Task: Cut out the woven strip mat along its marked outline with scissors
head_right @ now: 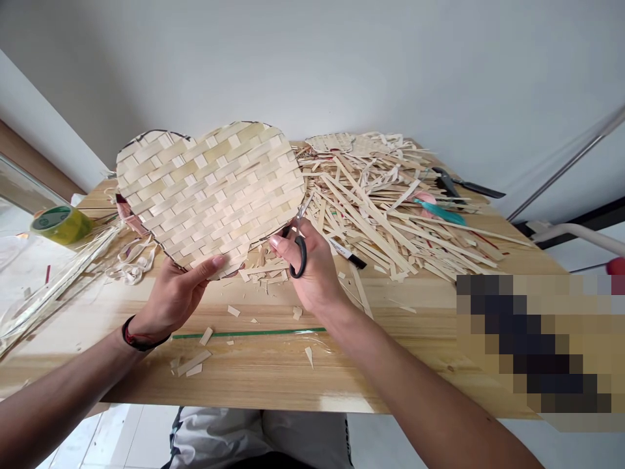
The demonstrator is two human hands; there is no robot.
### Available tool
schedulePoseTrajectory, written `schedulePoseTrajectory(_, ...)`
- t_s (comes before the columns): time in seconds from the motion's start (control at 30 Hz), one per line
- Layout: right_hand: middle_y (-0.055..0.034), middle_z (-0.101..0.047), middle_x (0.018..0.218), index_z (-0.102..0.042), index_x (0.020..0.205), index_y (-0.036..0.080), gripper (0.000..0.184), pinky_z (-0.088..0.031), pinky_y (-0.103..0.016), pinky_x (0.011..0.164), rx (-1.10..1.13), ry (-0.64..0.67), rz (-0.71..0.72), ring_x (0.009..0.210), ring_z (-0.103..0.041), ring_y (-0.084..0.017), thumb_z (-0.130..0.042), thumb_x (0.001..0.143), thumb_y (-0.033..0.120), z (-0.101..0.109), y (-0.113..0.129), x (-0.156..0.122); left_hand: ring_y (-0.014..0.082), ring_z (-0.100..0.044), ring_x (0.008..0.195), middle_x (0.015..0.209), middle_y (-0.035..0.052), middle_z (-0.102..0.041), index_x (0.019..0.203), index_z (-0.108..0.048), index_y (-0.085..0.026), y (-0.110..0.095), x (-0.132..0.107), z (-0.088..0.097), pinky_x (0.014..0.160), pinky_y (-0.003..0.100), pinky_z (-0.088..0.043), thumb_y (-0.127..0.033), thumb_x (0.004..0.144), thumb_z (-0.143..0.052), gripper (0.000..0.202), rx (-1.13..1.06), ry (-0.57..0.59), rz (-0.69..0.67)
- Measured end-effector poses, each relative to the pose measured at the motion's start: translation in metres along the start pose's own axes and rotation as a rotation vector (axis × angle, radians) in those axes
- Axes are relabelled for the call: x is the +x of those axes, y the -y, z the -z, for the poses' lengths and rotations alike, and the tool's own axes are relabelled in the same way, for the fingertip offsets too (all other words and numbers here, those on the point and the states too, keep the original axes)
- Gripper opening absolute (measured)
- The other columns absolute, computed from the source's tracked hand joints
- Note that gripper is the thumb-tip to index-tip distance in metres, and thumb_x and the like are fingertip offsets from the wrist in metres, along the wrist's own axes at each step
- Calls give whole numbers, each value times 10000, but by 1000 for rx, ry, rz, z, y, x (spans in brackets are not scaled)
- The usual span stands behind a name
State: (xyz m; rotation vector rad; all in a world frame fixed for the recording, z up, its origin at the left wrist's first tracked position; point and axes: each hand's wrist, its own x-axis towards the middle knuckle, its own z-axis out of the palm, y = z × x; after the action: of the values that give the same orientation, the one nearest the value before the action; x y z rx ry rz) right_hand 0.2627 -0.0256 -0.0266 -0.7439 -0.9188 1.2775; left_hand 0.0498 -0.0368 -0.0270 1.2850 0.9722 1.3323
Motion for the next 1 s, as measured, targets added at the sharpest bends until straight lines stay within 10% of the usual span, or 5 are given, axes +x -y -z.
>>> schedulePoseTrajectory(0.27,-24,-670,932,-691,964,232,405,-542,-335,815,-443,297,-63,873,-632,-189,-926,827,531,13,25,2,358,-776,1228,1012,67,-852,973,-802,-194,-19,16,15,1120,594,-635,-327,823,-934,240,-129,-84,-46)
schedulePoseTrajectory(0.63,-8,-717,823,-689,999,212,485,-520,-288,690,-565,604,-340,761,-661,-172,-984,741,498,20,25,2,407,-734,1313,1204,89,-842,1178,-824,-195,-24,15,16,1103,525,-638,-337,816,-886,394,-81,-51,13)
schedulePoseTrajectory(1.0,0,-670,716,-729,738,189,441,-422,-277,596,-799,694,-370,668,-594,-158,-994,670,535,42,40,22,206,-738,631,927,72,-831,919,-831,-169,-15,25,37,571,331,-651,-330,859,-887,181,-45,161,67)
